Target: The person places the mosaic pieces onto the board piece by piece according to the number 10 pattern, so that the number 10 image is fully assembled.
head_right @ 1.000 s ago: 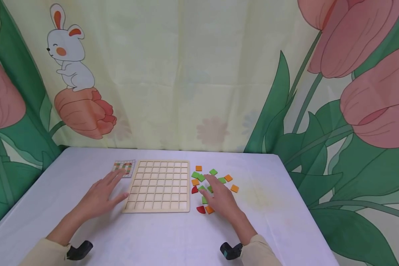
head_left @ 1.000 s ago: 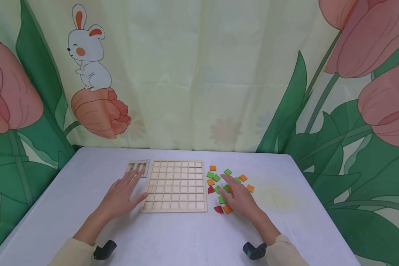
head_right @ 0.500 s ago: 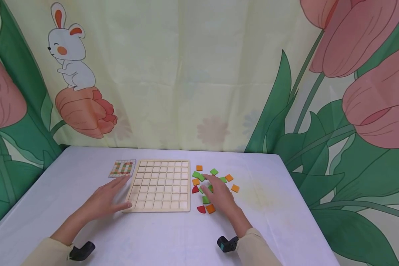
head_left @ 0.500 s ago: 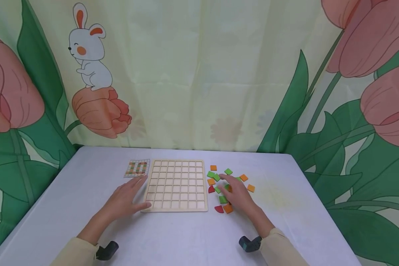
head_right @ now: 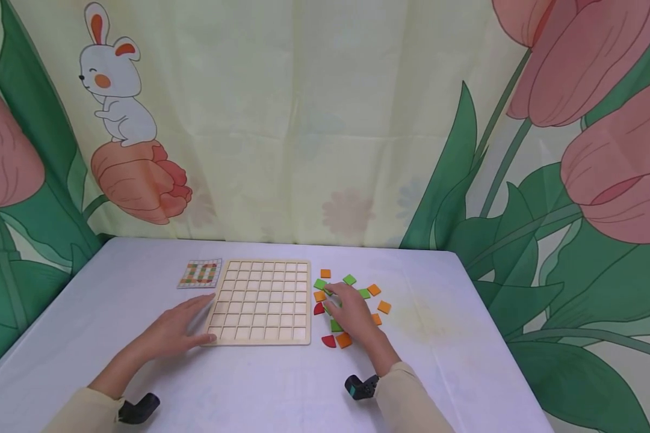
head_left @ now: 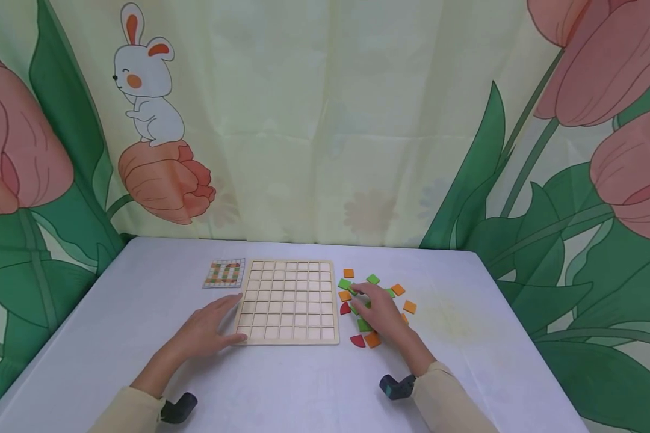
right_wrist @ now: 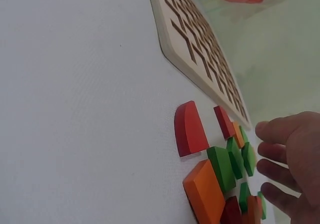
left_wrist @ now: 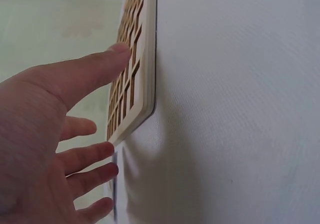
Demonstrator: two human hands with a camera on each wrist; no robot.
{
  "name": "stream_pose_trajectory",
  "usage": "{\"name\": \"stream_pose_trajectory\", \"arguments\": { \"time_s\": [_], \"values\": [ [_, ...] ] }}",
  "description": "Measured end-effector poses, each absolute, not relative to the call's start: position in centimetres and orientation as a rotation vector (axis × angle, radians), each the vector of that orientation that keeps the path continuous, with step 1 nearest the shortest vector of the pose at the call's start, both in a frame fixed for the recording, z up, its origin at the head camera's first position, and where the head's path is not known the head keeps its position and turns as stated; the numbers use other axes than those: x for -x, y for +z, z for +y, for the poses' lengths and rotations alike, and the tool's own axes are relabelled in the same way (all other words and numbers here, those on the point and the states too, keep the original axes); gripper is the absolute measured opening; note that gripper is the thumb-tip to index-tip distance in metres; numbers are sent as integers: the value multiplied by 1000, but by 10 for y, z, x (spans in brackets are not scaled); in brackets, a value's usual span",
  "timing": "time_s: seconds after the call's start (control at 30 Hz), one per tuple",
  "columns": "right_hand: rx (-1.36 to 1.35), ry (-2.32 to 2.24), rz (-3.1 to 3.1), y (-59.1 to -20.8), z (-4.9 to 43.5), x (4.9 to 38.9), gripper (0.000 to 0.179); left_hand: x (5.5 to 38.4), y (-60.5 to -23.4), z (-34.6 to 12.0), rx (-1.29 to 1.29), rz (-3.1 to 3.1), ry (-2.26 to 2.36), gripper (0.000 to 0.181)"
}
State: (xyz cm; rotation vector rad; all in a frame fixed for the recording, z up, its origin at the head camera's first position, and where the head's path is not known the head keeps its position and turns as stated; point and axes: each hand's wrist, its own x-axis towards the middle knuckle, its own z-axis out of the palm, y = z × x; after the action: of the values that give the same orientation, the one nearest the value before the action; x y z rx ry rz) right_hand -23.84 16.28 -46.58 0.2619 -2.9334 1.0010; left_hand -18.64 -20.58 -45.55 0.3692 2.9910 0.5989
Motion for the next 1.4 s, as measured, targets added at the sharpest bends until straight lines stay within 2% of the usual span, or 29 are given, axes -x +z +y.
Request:
{"name": "stream_pose_trajectory", "arguments": {
  "time_s": [0.47,0.7,1.03,1.4],
  "values": [
    [-310,944,-2931,-473,156,261,27,199,-466,-217,-427,2940,783,94],
    [-290,921,-2974,-475,155,268,27,205,-469,-220,-429,2905,778,106],
    [-289,924,-3031,-476,155,272,30,207,-474,-214,-459,2907,790,102],
    [-259,865,-3009,-482,153,276,25,207,-480,-214,-441,2922,746,105]
  ]
}}
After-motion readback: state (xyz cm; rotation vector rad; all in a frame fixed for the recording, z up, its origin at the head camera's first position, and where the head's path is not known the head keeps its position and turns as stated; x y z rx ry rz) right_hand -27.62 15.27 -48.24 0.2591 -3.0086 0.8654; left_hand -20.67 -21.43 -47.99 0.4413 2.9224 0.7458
